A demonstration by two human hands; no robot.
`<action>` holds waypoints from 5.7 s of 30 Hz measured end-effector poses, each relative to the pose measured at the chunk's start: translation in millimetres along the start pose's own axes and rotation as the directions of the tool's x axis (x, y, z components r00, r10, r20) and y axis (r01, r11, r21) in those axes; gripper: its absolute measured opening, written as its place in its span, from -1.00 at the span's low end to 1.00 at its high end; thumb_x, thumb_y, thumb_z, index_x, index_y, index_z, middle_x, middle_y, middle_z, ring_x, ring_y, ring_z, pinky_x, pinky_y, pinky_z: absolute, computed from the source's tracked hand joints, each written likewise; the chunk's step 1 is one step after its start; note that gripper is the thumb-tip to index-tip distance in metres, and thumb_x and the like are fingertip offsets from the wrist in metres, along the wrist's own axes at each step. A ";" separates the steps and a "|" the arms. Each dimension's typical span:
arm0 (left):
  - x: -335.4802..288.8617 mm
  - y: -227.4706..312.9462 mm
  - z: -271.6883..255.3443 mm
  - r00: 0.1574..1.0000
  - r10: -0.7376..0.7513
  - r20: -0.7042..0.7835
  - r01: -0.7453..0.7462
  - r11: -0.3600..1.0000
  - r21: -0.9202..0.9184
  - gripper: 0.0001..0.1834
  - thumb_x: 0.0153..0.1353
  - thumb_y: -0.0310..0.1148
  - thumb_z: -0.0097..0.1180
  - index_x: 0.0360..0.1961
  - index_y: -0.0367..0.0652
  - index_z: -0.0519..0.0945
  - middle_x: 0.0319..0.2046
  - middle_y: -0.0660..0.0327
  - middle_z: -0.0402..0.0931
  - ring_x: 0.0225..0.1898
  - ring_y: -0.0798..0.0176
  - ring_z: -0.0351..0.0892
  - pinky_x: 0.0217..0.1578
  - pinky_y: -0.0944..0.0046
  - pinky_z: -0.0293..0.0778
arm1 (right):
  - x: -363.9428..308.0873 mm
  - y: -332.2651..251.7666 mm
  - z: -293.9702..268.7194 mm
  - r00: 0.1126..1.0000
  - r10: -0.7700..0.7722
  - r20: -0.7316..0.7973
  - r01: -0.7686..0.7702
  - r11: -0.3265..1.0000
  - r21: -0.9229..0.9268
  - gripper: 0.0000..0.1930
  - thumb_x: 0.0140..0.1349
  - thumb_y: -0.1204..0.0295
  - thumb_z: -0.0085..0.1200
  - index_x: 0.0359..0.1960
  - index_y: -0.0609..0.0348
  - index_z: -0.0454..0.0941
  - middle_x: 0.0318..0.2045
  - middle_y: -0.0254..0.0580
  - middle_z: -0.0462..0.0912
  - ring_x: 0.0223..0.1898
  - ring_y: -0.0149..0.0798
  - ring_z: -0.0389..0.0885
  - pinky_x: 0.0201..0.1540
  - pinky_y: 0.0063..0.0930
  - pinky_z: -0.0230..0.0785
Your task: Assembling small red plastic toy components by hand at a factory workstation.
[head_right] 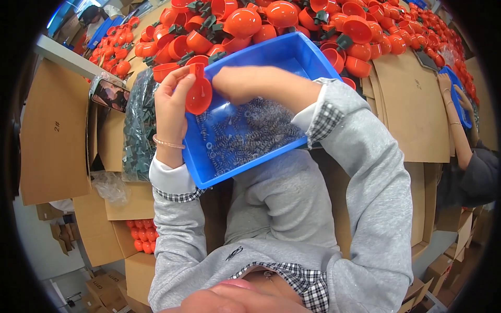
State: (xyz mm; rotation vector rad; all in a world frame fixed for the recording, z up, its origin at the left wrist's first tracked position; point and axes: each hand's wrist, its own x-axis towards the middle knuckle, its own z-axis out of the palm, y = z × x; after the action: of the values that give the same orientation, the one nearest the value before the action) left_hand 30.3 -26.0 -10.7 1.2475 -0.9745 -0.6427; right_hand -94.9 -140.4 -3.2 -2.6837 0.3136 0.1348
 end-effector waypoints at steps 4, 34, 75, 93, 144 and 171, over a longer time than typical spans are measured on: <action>-0.9 3.0 3.8 0.998 -0.008 -0.057 0.013 0.996 0.085 -0.71 0.07 -0.35 0.18 -0.23 -0.33 0.55 -0.32 0.12 0.55 -0.32 0.31 0.56 -0.28 0.37 0.48 | -15.2 16.2 -38.1 0.929 -0.061 -0.366 0.145 0.968 0.205 -0.90 0.01 0.52 0.16 -0.45 0.30 0.56 -0.52 -0.18 0.58 -0.43 -0.34 0.56 -0.32 -0.48 0.42; 0.4 2.8 -0.1 0.998 -0.052 0.044 0.054 0.997 -0.053 -0.75 0.26 -0.41 -0.08 -0.14 -0.33 0.53 -0.27 0.19 0.56 -0.24 0.43 0.53 -0.20 0.50 0.41 | -7.7 10.7 -34.4 0.850 -0.133 -0.510 0.363 0.849 0.383 -0.88 0.12 0.50 0.15 -0.34 0.30 0.56 -0.41 -0.25 0.62 -0.29 -0.43 0.57 -0.14 -0.56 0.42; 3.0 13.7 1.8 0.984 -0.180 0.008 0.177 0.961 -0.212 -0.77 0.21 -0.37 -0.02 -0.19 -0.31 0.50 -0.27 0.15 0.55 -0.26 0.37 0.54 -0.22 0.43 0.44 | -26.2 9.6 -47.5 0.754 -0.045 -0.656 0.311 0.904 0.295 -0.86 0.05 0.58 0.04 -0.35 0.32 0.58 -0.45 -0.13 0.60 -0.42 -0.27 0.61 -0.28 -0.54 0.45; -11.4 21.7 -17.6 0.976 -0.165 0.141 0.214 0.835 -0.507 -0.64 0.25 -0.43 -0.22 0.00 -0.40 0.42 -0.10 0.07 0.50 -0.09 0.23 0.52 -0.04 0.30 0.42 | -6.0 -23.4 -36.2 0.582 -0.359 -0.730 0.445 0.892 -0.084 -0.82 0.06 0.51 0.15 -0.26 0.20 0.56 -0.37 -0.19 0.60 -0.33 -0.30 0.60 -0.25 -0.51 0.46; -179.2 66.0 -111.7 0.915 -0.310 0.259 0.389 0.849 -0.358 -0.51 0.24 -0.23 -0.20 0.08 -0.40 0.31 -0.19 -0.04 0.48 -0.22 0.08 0.55 -0.25 0.14 0.55 | 105.9 -127.7 49.5 0.969 -0.023 0.248 0.162 0.815 -0.557 -0.69 -0.12 0.30 0.26 -0.29 0.12 0.67 -0.28 -0.12 0.66 -0.23 -0.08 0.61 -0.16 -0.24 0.44; -6.0 15.8 10.8 0.935 -0.255 0.248 0.324 0.899 -0.296 -0.51 0.29 -0.19 -0.27 0.00 -0.40 0.42 -0.17 -0.03 0.51 -0.23 0.12 0.55 -0.23 0.18 0.53 | -18.7 53.2 -32.4 0.908 -0.003 -0.419 0.345 0.571 0.745 -0.66 0.12 0.38 0.16 -0.09 0.21 0.44 -0.26 -0.22 0.54 -0.28 -0.45 0.52 -0.20 -0.54 0.39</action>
State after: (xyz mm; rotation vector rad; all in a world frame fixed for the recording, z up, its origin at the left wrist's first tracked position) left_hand 16.5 -22.4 3.4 1.0433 -0.8057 -1.1426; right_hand -124.4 -197.4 6.9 -1.7584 0.1466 -0.4943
